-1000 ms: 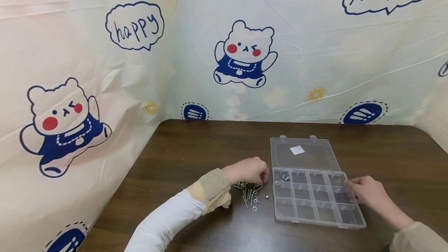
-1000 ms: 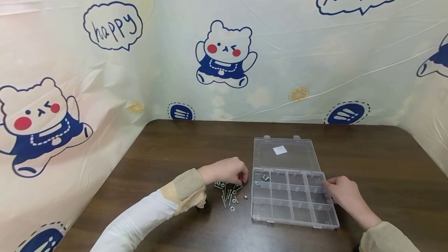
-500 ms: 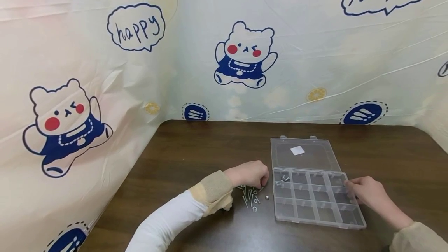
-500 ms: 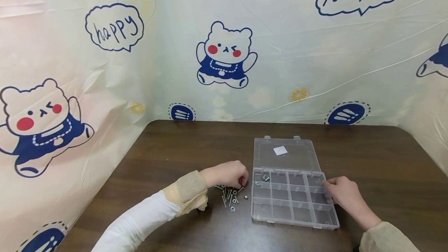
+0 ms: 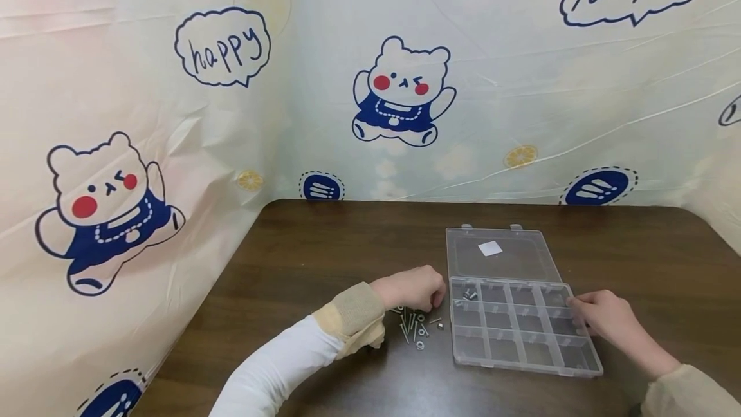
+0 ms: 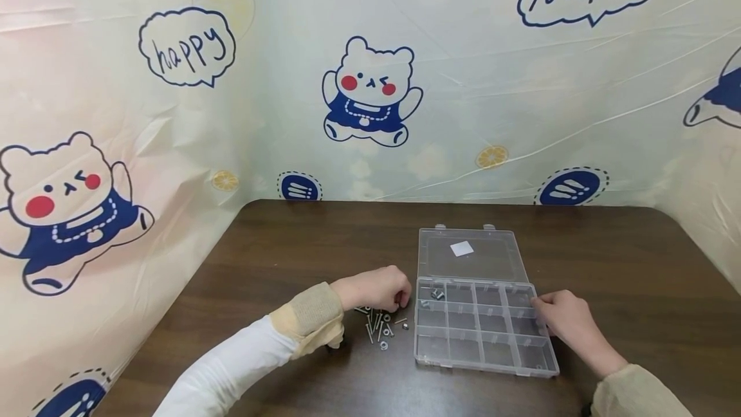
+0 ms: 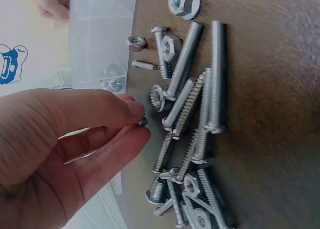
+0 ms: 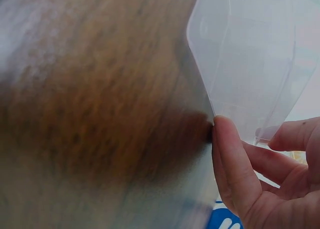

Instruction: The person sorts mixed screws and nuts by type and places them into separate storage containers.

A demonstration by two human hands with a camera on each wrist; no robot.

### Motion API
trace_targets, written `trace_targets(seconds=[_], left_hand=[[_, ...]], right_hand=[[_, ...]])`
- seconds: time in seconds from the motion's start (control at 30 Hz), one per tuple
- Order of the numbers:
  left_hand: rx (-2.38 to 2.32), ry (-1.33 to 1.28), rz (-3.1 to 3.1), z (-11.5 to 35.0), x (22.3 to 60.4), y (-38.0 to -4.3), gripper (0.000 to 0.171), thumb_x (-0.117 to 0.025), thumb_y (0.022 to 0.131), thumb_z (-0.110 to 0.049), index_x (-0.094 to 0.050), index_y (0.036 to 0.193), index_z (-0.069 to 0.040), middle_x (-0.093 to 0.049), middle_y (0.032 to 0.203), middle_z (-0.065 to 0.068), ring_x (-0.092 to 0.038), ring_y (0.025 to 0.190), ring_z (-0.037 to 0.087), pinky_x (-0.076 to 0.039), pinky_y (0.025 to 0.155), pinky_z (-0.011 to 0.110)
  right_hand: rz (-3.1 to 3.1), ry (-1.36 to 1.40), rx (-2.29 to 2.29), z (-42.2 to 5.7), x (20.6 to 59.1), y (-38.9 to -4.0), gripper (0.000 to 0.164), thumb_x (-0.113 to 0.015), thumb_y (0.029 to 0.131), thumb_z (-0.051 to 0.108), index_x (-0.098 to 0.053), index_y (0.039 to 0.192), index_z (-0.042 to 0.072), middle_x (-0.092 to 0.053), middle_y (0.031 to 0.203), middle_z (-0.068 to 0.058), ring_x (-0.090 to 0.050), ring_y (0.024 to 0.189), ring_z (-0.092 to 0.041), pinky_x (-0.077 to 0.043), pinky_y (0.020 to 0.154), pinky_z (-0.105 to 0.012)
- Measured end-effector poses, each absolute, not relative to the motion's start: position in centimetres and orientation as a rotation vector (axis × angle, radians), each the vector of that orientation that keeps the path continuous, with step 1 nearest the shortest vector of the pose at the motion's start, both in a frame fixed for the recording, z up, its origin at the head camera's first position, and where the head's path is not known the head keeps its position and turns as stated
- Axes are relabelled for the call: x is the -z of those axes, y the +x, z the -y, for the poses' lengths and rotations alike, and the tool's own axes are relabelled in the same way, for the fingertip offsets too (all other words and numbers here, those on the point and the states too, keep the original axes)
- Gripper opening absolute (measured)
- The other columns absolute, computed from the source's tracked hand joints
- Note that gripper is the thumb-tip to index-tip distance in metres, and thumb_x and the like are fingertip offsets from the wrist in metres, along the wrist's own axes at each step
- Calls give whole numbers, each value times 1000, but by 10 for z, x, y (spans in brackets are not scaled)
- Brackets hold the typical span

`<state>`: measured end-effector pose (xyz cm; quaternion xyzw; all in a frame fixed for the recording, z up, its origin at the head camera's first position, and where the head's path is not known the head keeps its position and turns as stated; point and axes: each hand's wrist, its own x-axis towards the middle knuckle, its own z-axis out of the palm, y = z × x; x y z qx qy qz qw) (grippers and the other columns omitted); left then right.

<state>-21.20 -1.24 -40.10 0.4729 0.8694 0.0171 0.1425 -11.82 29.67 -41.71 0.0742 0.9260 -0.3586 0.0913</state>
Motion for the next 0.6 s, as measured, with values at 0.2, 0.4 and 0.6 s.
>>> trace_targets(seconds=[0.2, 0.4, 0.6], left_hand=[[-108, 1403, -2505, 12, 398, -214, 15, -64, 70, 2, -68, 74, -12, -58, 68, -8, -50, 61, 3, -38, 55, 11], [-172, 1460, -2509, 13, 393, -215, 15, -63, 70, 1, -70, 76, -11, -61, 70, -7, -51, 62, 2, -39, 57, 10], [-213, 1561, -2545, 11, 389, -217, 14, -62, 70, 0, -70, 75, -11, -62, 71, -7, -53, 64, 1, -38, 59, 8]], right_hand=[[-2751, 216, 1076, -296, 417, -118, 43, -44, 91, 18, -55, 103, -22, -66, 74, -15, -65, 67, -25, -53, 59, -34], [-2742, 219, 1082, -296, 417, -118, 44, -43, 91, 18, -54, 104, -22, -66, 74, -15, -66, 67, -25, -53, 59, -34], [-2752, 222, 1073, -296, 418, -118, 44, -43, 91, 18, -54, 103, -22, -66, 74, -15, -65, 69, -27, -53, 59, -35]])
